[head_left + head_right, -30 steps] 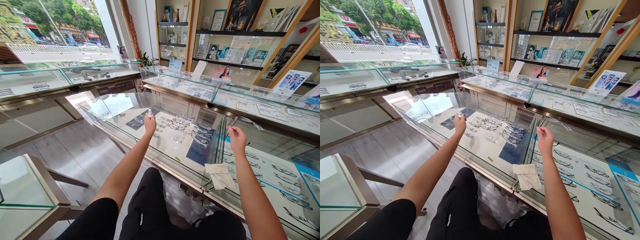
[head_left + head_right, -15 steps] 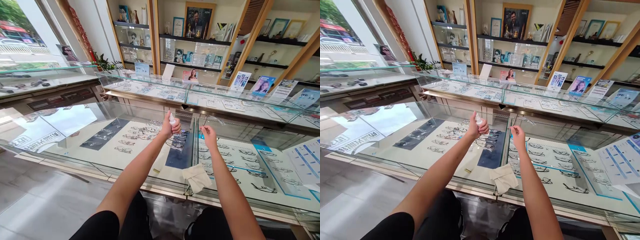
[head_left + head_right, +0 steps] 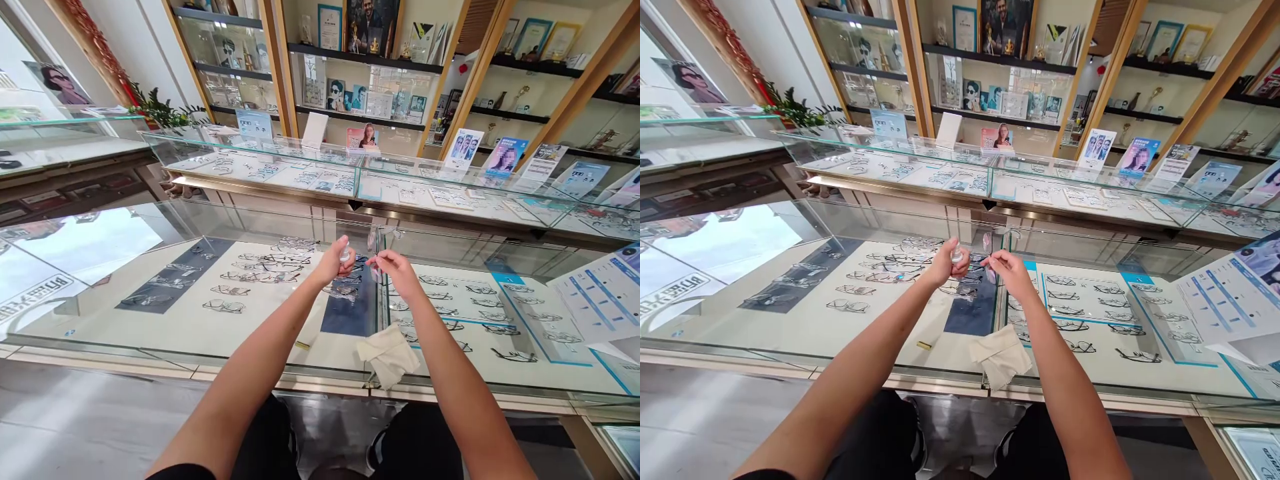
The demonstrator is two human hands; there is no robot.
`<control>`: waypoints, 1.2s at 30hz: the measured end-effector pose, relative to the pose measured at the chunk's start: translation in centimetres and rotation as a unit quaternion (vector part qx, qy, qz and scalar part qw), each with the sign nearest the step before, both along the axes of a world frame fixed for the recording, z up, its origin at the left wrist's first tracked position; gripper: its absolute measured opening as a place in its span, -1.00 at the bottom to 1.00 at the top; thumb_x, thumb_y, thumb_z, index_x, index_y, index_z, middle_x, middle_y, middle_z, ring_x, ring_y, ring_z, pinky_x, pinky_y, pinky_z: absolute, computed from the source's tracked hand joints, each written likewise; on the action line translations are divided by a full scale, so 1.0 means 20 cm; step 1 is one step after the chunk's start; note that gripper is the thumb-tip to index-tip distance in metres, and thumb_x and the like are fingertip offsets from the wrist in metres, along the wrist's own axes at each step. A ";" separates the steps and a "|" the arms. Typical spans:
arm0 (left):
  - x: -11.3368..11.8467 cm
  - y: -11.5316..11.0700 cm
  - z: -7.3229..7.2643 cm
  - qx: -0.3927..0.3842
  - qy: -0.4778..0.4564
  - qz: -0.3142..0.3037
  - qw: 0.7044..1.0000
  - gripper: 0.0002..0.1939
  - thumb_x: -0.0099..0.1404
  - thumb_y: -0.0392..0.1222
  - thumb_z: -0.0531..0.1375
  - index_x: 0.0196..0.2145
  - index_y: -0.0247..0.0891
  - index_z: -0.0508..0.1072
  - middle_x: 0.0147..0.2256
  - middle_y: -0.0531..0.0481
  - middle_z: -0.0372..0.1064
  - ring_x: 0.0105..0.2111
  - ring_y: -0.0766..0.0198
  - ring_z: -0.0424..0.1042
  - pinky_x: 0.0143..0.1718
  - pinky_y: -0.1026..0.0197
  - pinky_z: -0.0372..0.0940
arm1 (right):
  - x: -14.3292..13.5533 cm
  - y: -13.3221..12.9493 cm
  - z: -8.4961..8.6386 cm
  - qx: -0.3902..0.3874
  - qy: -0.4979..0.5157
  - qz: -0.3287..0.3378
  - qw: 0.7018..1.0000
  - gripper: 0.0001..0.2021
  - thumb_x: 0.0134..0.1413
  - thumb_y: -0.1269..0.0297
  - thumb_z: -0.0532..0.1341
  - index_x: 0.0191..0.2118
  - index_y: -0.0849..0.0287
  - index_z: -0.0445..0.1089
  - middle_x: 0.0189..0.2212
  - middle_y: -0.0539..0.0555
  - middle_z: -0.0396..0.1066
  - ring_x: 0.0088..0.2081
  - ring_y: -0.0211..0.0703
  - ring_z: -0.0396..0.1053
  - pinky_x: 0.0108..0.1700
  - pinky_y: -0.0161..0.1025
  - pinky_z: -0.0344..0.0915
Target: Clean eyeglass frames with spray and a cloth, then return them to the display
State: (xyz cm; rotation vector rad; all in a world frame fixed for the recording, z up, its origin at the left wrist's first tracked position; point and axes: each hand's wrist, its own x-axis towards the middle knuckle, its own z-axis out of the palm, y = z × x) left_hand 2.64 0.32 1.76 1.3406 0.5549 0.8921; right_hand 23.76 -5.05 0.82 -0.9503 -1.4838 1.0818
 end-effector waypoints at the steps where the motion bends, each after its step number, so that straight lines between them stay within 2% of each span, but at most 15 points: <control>1: 0.01 0.00 -0.01 0.011 0.020 0.021 1.000 -0.19 0.24 0.61 0.07 -0.74 -0.18 0.20 -0.80 0.11 -0.11 -0.78 0.42 -0.11 -0.68 0.24 -0.17 | -0.01 -0.01 0.01 -0.004 0.001 0.016 1.000 -0.66 0.25 -0.14 0.34 -0.25 0.05 0.49 -0.16 0.08 0.65 -0.19 -0.05 0.45 -0.09 -0.10 0.32; 5: 0.02 -0.02 -0.03 0.057 0.076 0.071 0.993 -0.23 0.33 0.48 0.10 -0.72 -0.21 0.23 -0.76 0.11 -0.07 -0.74 0.43 -0.04 -0.63 0.25 -0.13 | -0.02 -0.04 0.02 -0.023 0.018 0.068 0.997 -0.68 0.31 -0.10 0.32 -0.27 0.05 0.48 -0.15 0.06 0.64 -0.21 -0.08 0.45 -0.12 -0.13 0.27; 11: 0.03 -0.05 -0.01 0.064 0.082 0.062 0.993 -0.25 0.37 0.43 0.07 -0.72 -0.22 0.23 -0.75 0.10 -0.07 -0.73 0.42 -0.03 -0.61 0.23 -0.11 | -0.03 -0.03 0.01 -0.036 0.044 0.090 0.994 -0.71 0.31 -0.06 0.34 -0.28 0.05 0.47 -0.18 0.05 0.63 -0.22 -0.10 0.42 -0.13 -0.14 0.25; 19: 0.03 -0.04 -0.03 0.043 0.070 0.057 0.995 -0.25 0.35 0.45 0.10 -0.70 -0.23 0.25 -0.73 0.08 -0.02 -0.72 0.42 -0.03 -0.60 0.23 -0.14 | -0.03 -0.05 0.02 -0.046 0.046 0.108 0.992 -0.70 0.30 -0.07 0.35 -0.28 0.06 0.47 -0.17 0.05 0.64 -0.22 -0.11 0.43 -0.09 -0.13 0.28; 23: 0.04 -0.05 -0.04 0.056 0.069 0.042 0.995 -0.22 0.38 0.49 0.04 -0.70 -0.22 0.23 -0.73 0.09 -0.05 -0.72 0.41 -0.05 -0.61 0.23 -0.14 | -0.03 -0.05 0.04 -0.042 0.056 0.086 0.994 -0.66 0.25 -0.12 0.36 -0.30 0.05 0.43 -0.17 0.06 0.63 -0.23 -0.09 0.44 -0.12 -0.12 0.31; 29: 0.07 -0.11 -0.04 0.132 0.129 0.035 0.982 -0.21 0.45 0.42 0.01 -0.72 -0.23 0.22 -0.74 0.05 0.00 -0.71 0.41 0.01 -0.60 0.22 -0.10 | -0.01 -0.02 0.04 -0.042 0.150 0.011 0.988 -0.65 0.18 -0.13 0.39 -0.30 0.02 0.39 -0.13 0.06 0.62 -0.26 -0.12 0.45 -0.13 -0.13 0.40; 36: 0.12 -0.17 -0.03 0.123 0.142 0.026 0.982 -0.27 0.48 0.30 0.04 -0.71 -0.23 0.20 -0.73 0.05 -0.02 -0.71 0.42 -0.03 -0.60 0.21 -0.12 | -0.01 -0.02 0.05 -0.050 0.182 0.032 0.981 -0.71 0.21 -0.07 0.40 -0.28 0.03 0.46 -0.15 0.04 0.63 -0.27 -0.16 0.44 -0.10 -0.16 0.41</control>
